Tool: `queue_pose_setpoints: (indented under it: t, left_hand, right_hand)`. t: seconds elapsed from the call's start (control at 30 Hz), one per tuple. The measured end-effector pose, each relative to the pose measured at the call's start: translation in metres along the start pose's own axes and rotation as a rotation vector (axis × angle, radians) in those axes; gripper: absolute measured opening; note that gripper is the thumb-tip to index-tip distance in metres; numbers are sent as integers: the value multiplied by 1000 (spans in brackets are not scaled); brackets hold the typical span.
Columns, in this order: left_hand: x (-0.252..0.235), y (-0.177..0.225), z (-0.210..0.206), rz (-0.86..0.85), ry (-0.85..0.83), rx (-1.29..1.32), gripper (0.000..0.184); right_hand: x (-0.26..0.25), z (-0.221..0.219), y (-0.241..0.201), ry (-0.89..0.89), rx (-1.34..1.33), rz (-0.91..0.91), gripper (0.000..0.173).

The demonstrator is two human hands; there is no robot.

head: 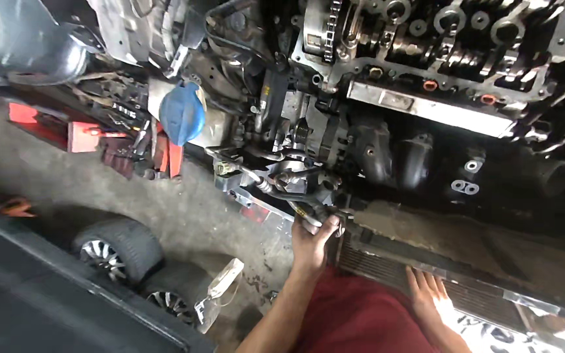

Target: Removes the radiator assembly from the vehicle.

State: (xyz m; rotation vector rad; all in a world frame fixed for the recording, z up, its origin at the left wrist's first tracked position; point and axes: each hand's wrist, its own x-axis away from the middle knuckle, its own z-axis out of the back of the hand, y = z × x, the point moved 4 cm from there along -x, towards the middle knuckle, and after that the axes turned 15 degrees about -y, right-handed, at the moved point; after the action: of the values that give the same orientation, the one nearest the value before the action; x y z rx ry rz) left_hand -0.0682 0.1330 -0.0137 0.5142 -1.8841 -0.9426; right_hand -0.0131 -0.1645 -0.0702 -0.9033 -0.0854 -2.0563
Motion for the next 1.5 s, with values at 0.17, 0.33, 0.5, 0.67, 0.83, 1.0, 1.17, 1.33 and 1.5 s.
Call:
queue_pose_setpoints:
  t: [0.17, 0.33, 0.5, 0.67, 0.83, 1.0, 1.17, 1.33, 1.5]
  left_hand:
    - [-2, 0, 0, 10, -18, 12, 43]
    - [0, 1, 0, 16, -10, 10, 39]
    - [3, 2, 0, 20, -17, 6, 39]
    - [4, 1, -1, 12, -2, 40, 38]
    - [6, -2, -1, 23, 31, 64, 30]
    - [8, -3, -1, -5, 67, 6, 30]
    - [8, -13, 6, -10, 109, -3, 35]
    - [13, -18, 10, 11, 153, -3, 39]
    - [15, -20, 12, 16, 184, -11, 39]
  right_hand:
    - [-30, -2, -39, 109, 79, 84, 37]
    - [-50, 1, -64, 43, 47, 160, 40]
    - [-42, -1, -59, -38, 49, 207, 46]
    - [-40, 4, -57, -119, 68, 199, 51]
    - [-38, -2, -56, -36, 24, 212, 47]
    - [-39, 7, -57, 0, 32, 190, 40]
    - [-44, 16, -61, -481, -156, -33, 31]
    - [-49, 1, -51, -857, -384, -5, 44]
    - [-54, 34, -62, -880, -420, -48, 45]
